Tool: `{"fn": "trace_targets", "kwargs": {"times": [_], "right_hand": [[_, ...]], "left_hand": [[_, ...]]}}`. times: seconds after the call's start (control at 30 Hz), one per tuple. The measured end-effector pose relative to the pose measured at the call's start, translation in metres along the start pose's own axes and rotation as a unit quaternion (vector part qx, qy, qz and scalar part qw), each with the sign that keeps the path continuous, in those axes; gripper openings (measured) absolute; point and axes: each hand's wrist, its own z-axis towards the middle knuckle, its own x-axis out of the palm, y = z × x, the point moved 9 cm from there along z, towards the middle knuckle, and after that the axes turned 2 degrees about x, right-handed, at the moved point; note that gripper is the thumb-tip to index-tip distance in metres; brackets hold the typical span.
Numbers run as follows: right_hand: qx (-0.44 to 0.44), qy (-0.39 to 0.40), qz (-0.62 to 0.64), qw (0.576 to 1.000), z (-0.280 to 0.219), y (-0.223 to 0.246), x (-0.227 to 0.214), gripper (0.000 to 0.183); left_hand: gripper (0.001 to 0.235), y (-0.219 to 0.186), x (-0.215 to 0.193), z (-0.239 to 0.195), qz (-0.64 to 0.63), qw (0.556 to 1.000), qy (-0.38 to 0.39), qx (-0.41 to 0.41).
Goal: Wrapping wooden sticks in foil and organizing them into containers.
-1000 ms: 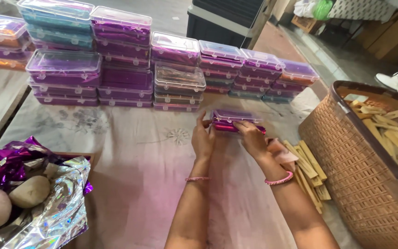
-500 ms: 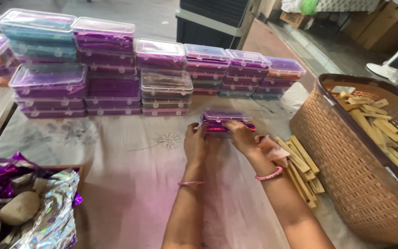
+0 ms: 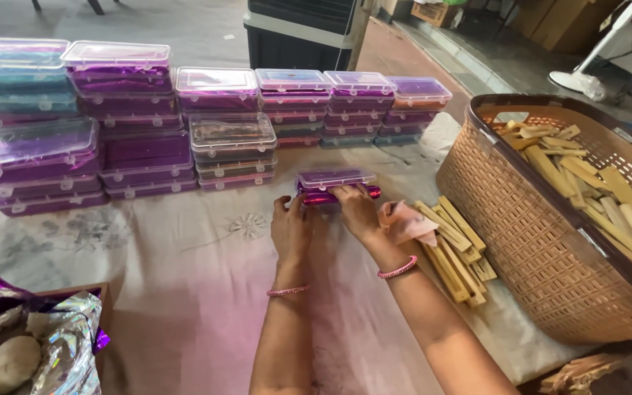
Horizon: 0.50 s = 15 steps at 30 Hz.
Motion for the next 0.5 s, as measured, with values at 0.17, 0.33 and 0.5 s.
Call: {"fn": "trace_targets", "kwargs": {"times": [0.17,0.33,0.5], "right_hand": [[0.052,0.072,0.067,0.994,0.0,-0.028,0.022,0.041],[0.006,0.064,0.172,0.983,-0.016,-0.019,0.011,0.045],[0.087,-0.085,0.016,0.992,-0.035,-0.024,-0.023,0.024]], "left_hand": [[0.031,-0.002,-0.003,0.003,-0.007,0.999,0.02,-0.025],[0.026,0.005,0.003,0.0,-0.01,0.999,0.023,-0.043],[0.028,0.008,0.003,0.0,0.007,0.996,0.047,-0.072]]}}
